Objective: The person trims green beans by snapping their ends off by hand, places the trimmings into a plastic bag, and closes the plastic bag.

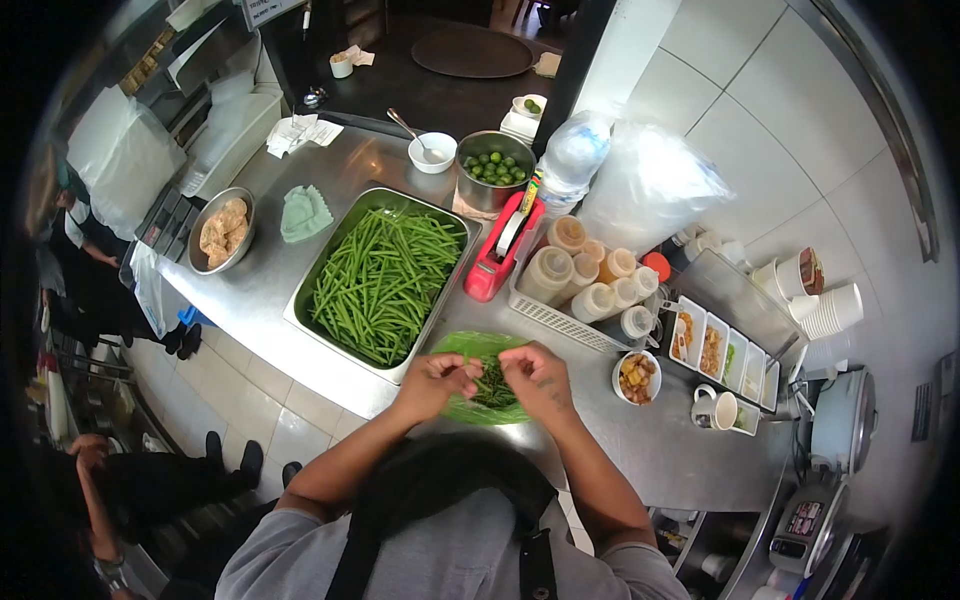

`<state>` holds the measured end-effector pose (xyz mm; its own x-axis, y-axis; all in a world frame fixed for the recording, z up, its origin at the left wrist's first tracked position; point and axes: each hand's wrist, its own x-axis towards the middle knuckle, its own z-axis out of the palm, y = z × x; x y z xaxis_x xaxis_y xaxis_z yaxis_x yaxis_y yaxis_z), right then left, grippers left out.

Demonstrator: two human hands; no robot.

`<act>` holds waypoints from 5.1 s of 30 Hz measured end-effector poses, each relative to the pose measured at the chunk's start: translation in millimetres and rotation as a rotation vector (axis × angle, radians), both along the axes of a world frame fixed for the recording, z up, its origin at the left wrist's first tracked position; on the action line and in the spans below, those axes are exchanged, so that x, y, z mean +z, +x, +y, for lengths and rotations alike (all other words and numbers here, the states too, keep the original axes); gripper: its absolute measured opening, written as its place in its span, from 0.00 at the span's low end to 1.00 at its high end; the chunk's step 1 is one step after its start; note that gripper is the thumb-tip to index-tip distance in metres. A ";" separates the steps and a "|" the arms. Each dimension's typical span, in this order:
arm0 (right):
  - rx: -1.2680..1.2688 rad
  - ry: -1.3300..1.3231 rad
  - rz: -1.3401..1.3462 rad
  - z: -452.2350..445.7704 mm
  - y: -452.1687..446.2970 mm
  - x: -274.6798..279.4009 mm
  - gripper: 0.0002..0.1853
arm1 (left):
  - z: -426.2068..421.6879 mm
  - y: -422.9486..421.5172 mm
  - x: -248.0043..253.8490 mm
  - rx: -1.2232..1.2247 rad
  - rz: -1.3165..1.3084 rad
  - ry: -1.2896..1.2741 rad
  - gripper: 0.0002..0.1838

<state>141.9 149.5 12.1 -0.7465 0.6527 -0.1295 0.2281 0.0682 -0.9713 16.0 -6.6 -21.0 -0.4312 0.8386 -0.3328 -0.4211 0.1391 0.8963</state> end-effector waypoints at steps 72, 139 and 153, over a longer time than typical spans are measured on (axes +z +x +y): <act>0.335 0.810 -0.400 -7.3 14.7 -21.3 0.03 | -22.8 -8.6 -6.2 -0.342 1.287 -0.366 0.09; 0.162 -0.166 -0.008 -22.5 6.2 -12.2 0.04 | 4.0 -21.4 15.0 0.276 -0.472 0.383 0.15; -0.061 0.147 -0.186 -9.4 -3.3 -34.1 0.06 | -14.1 -13.0 48.8 0.433 0.941 0.308 0.09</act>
<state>138.5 140.1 -22.0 -0.6776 0.7176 -0.1612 0.4099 0.1864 -0.8929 3.0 -20.7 27.8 -0.6831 0.5448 0.4863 0.4958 -0.1428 0.8566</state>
